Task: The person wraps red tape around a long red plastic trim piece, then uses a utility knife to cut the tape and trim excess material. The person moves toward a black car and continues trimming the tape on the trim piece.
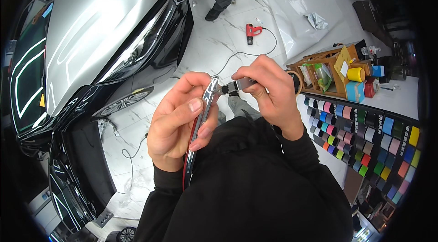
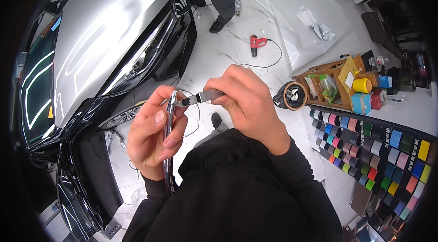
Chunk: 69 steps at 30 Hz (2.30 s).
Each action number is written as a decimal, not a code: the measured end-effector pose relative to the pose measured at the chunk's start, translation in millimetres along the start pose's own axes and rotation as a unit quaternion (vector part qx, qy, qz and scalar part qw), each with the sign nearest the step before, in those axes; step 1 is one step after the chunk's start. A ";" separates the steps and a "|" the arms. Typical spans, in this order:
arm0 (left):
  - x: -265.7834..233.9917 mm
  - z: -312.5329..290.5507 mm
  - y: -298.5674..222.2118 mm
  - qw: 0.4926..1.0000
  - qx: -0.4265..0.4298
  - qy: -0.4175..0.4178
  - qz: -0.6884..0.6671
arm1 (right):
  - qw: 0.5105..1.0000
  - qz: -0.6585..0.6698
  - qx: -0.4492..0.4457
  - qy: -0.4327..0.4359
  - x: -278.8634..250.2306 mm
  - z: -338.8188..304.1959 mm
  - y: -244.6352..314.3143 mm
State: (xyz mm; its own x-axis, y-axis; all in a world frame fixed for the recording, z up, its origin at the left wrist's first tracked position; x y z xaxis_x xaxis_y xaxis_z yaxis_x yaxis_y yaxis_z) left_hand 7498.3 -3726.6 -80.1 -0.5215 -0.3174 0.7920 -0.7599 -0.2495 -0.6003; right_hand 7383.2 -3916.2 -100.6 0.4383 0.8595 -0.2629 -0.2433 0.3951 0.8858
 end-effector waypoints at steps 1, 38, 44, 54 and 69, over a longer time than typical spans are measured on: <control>0.7 -0.6 0.8 1.000 -0.001 -0.005 0.001 | 1.000 -0.004 -0.005 0.002 -0.9 2.2 0.9; 6.2 -11.1 -2.3 0.999 0.030 0.011 0.009 | 0.999 0.017 -0.038 -0.019 6.3 8.7 14.5; 6.2 -12.3 -3.1 0.999 0.037 0.015 -0.004 | 1.000 0.016 -0.017 -0.011 2.8 2.6 12.0; 7.7 -15.3 -2.1 0.999 0.028 0.001 0.031 | 0.998 0.055 -0.009 0.006 8.9 2.2 15.7; 25.3 -31.0 -7.4 0.934 -0.026 -0.120 0.335 | 0.916 0.303 0.248 0.091 18.6 12.5 41.4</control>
State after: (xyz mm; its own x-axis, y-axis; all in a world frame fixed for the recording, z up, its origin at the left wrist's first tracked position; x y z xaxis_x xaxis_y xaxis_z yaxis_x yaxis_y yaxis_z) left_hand 7478.7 -3704.5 -52.2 -0.7902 -0.5832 0.1884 -0.3144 0.1218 -0.9414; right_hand 7392.1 -3887.8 -64.0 0.1904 0.9298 0.3150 0.0479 -0.3293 0.9430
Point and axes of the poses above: each hand's wrist, its own z-axis towards the middle knuckle, its own x-axis out of the palm, y = z × x, the point moved 1 cm from there along z, towards the middle knuckle, and after that the axes turned 13 degrees about z, right-handed, at the moved point
